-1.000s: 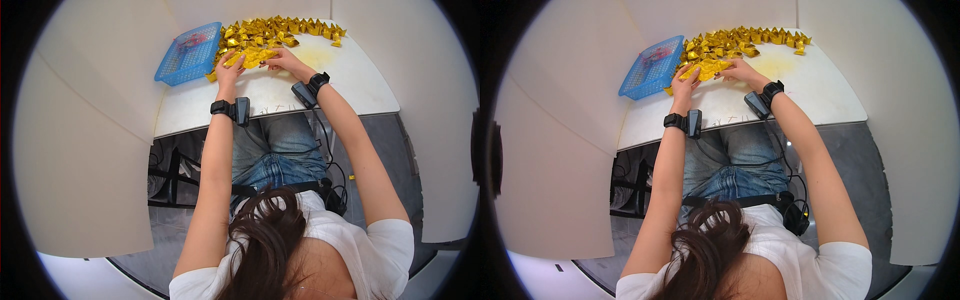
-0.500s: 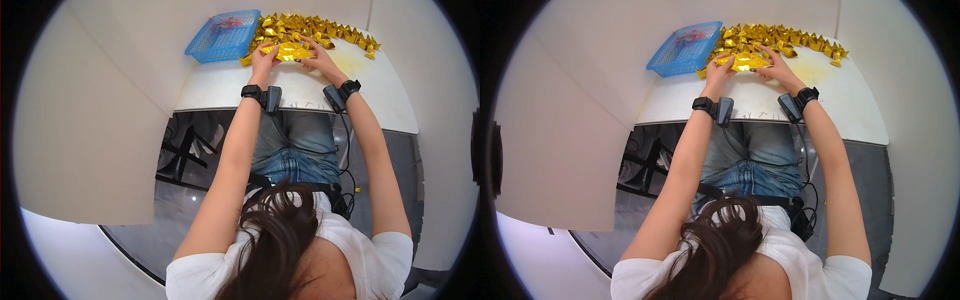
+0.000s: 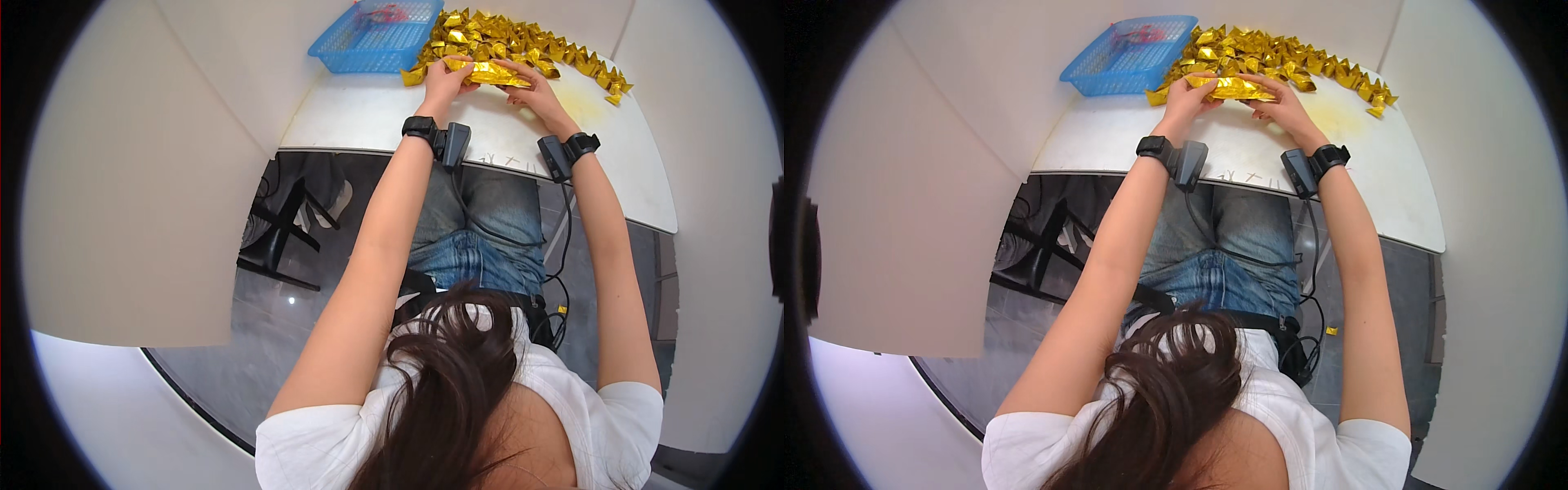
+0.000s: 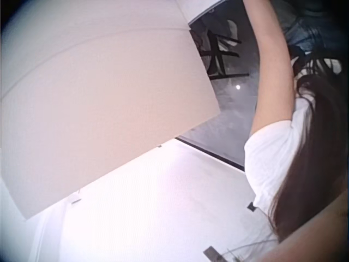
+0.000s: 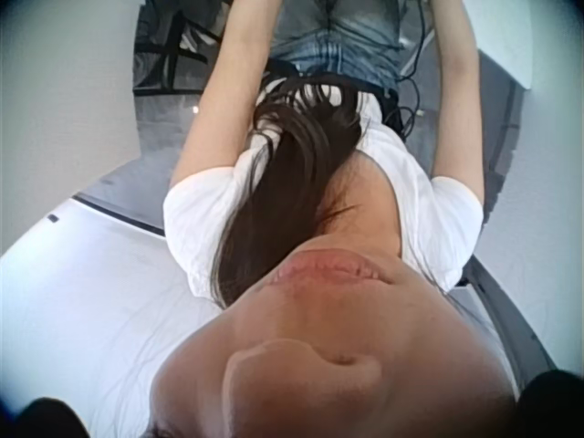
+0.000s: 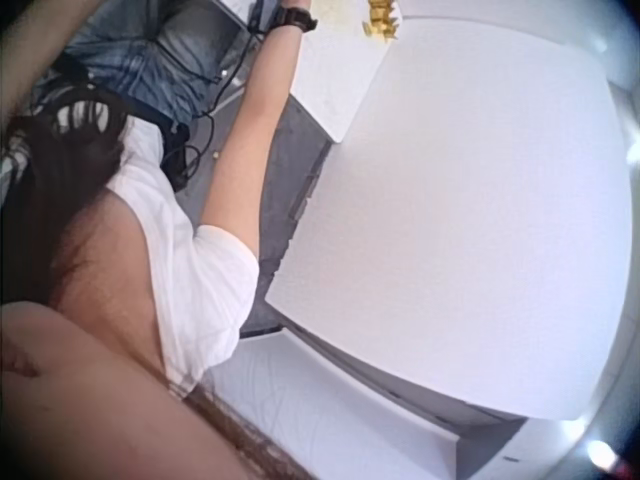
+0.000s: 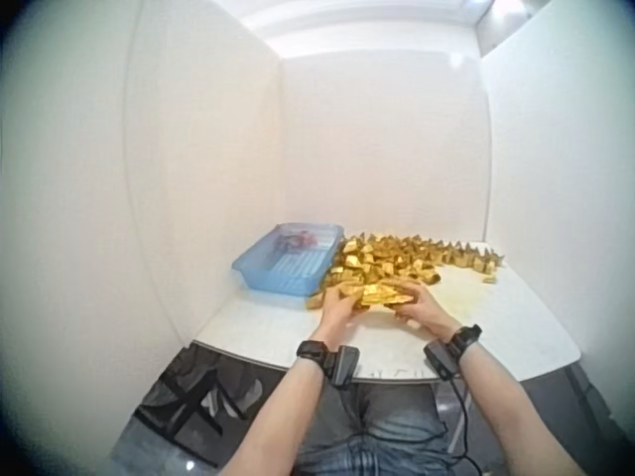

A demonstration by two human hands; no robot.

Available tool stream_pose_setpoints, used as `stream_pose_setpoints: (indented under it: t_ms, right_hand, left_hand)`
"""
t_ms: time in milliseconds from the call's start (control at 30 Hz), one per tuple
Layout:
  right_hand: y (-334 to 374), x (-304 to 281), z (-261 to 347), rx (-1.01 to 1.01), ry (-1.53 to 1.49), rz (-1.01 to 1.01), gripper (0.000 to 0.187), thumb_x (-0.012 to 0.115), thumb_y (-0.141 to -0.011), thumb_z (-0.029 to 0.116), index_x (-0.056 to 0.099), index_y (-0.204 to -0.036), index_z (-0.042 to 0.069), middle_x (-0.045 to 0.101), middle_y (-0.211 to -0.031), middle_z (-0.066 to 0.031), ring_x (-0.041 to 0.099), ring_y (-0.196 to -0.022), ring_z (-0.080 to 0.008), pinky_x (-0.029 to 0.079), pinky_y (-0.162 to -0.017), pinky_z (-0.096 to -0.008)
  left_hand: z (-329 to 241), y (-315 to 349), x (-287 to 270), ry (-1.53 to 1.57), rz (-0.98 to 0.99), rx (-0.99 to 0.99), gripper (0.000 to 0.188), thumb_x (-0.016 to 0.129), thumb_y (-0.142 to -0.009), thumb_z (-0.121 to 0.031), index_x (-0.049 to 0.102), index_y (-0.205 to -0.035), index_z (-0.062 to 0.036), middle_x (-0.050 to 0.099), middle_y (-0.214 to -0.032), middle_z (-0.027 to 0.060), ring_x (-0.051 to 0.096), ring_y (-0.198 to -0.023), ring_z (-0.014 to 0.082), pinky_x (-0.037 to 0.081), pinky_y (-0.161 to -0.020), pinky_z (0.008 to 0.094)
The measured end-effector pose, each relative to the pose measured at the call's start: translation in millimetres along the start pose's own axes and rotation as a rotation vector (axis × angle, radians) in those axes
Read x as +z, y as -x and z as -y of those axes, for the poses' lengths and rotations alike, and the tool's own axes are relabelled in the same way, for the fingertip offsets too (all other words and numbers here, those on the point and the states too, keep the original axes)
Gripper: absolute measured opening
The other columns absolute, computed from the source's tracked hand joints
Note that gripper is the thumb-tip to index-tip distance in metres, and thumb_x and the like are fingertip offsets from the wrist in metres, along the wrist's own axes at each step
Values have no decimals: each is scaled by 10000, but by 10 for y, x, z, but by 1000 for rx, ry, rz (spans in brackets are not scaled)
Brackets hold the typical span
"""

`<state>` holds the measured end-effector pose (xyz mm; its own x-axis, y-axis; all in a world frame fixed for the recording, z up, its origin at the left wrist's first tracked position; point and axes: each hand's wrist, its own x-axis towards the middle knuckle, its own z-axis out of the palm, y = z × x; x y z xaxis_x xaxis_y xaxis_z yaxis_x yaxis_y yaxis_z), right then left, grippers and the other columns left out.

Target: Folding gold paper into traditional ingot or boat shapes.

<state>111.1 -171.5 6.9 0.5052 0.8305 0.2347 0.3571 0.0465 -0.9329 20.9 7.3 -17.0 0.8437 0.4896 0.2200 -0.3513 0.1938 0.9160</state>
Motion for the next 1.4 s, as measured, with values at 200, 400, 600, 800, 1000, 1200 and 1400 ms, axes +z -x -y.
stream_pose_setpoints:
  t_ms: [200, 400, 600, 800, 1000, 1200, 1400]
  right_hand:
    - [-71, -55, -142, 2, 1, -72, 425, 582, -831, 105, 509, -1249, 132, 643, -948, -24, 551, -658, -54, 432, -572, -181]
    - [-122, -110, -210, 78, 31, -81, 270, 579, -860, 186, 597, -1095, 55, 657, -917, -21, 551, -663, -53, 414, -561, -174]
    - [-108, -91, -166, 9, 12, -128, 293, 612, -849, 248, 611, -1075, 63, 654, -894, -12, 553, -660, -48, 420, -576, -173]
    - [-64, -30, -86, -112, -10, -234, 310, 677, -801, 220, 626, -1054, 48, 644, -832, -7, 568, -664, -53, 430, -597, -174]
    - [-106, -120, -159, -69, 73, -262, 254, 700, -779, 200, 665, -956, 21, 649, -792, -16, 577, -682, -67, 436, -608, -196]
    - [-125, -136, -152, -95, 74, -357, 279, 680, -798, 234, 656, -944, -2, 650, -784, -29, 576, -665, -67, 430, -613, -197]
    - [-135, -144, -132, -8, 84, -317, 269, 675, -804, 265, 651, -867, 4, 639, -751, -27, 563, -633, -65, 424, -584, -201]
  left_hand:
    - [-106, 51, 37, -57, 25, -18, 196, 588, -852, -104, 610, -1038, -46, 602, -968, 65, 629, -852, 185, 560, -670, 292]
    - [-131, 79, 63, -64, 23, 16, 195, 579, -857, -119, 628, -1037, -65, 596, -948, 41, 632, -835, 172, 556, -655, 286]
    - [-120, 33, 56, -125, 89, -42, 235, 551, -881, -144, 603, -1088, -46, 618, -1001, 72, 648, -826, 180, 533, -681, 249]
    - [-100, 48, 11, -212, 167, -39, 245, 526, -897, -142, 586, -1103, -24, 618, -981, 93, 658, -788, 193, 529, -658, 238]
    - [-202, 94, 98, -156, 140, -109, 363, 552, -891, -272, 530, -1158, -26, 599, -1024, 94, 654, -797, 179, 517, -671, 216]
    - [-263, 156, 160, -176, 226, -113, 520, 638, -829, -307, 446, -1228, -34, 576, -1073, 94, 636, -861, 168, 500, -727, 211]
    - [-180, 134, 120, -428, 366, 71, 647, 717, -730, -91, 384, -1283, -33, 566, -1100, 105, 602, -936, 177, 489, -770, 227]
